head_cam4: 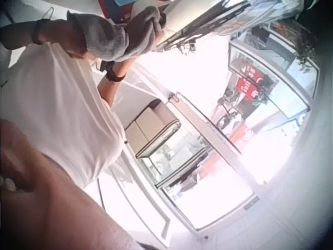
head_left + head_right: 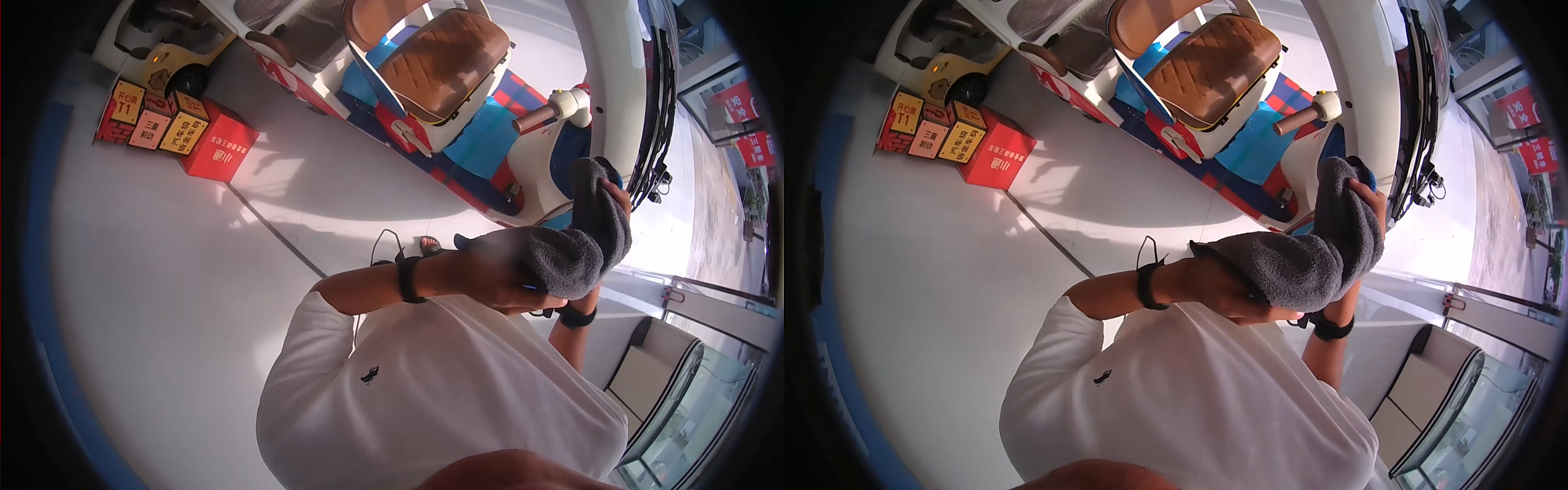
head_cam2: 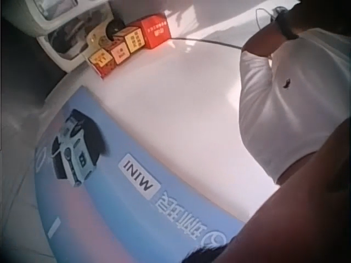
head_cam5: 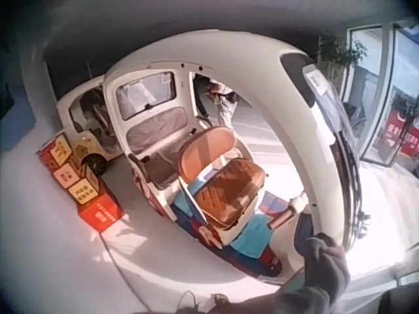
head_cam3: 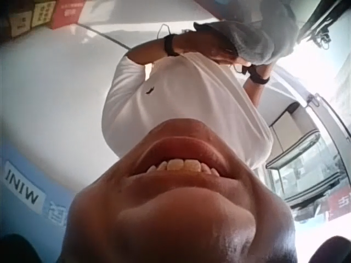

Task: The person cleans showroom vehicles and fixtures by wiping down small electric cars, door frames, scooter seats, and vehicle bodies with a cloth.

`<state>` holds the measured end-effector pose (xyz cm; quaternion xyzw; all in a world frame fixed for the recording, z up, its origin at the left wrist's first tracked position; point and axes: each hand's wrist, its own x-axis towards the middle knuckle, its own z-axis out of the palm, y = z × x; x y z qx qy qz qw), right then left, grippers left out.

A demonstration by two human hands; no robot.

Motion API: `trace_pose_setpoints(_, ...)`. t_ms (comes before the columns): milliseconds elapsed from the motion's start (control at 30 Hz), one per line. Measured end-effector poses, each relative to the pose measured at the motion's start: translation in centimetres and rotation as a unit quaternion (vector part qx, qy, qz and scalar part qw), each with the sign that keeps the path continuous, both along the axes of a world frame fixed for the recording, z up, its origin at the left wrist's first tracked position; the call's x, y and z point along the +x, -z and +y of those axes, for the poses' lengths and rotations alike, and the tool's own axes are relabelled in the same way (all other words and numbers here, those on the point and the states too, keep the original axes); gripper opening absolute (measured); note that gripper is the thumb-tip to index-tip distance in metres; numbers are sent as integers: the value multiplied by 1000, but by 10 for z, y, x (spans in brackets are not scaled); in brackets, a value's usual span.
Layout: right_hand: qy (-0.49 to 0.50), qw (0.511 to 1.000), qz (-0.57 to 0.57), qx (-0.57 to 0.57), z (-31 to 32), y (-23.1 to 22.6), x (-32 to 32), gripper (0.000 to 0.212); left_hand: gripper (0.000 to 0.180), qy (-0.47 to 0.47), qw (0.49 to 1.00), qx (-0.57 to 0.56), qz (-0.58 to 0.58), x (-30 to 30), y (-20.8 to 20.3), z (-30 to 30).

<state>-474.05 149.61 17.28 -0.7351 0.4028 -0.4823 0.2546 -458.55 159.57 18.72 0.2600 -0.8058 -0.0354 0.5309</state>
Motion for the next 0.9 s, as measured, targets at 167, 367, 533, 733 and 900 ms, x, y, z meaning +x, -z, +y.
trace_pose_setpoints(167,132,990,-41,23,64,-13,23,55,36,323,834,443,64,6,20,-1)
trace_pose_setpoints(367,316,946,43,-57,141,26,45,58,42,376,849,367,62,12,29,1)
trace_pose_setpoints(533,458,866,58,-192,139,43,74,60,46,296,893,300,161,55,58,21)
trace_pose_setpoints(733,451,808,331,-186,132,15,142,37,58,277,869,398,99,120,73,4)
trace_pose_setpoints(900,253,967,38,16,88,73,216,33,55,168,865,459,116,184,124,-4)
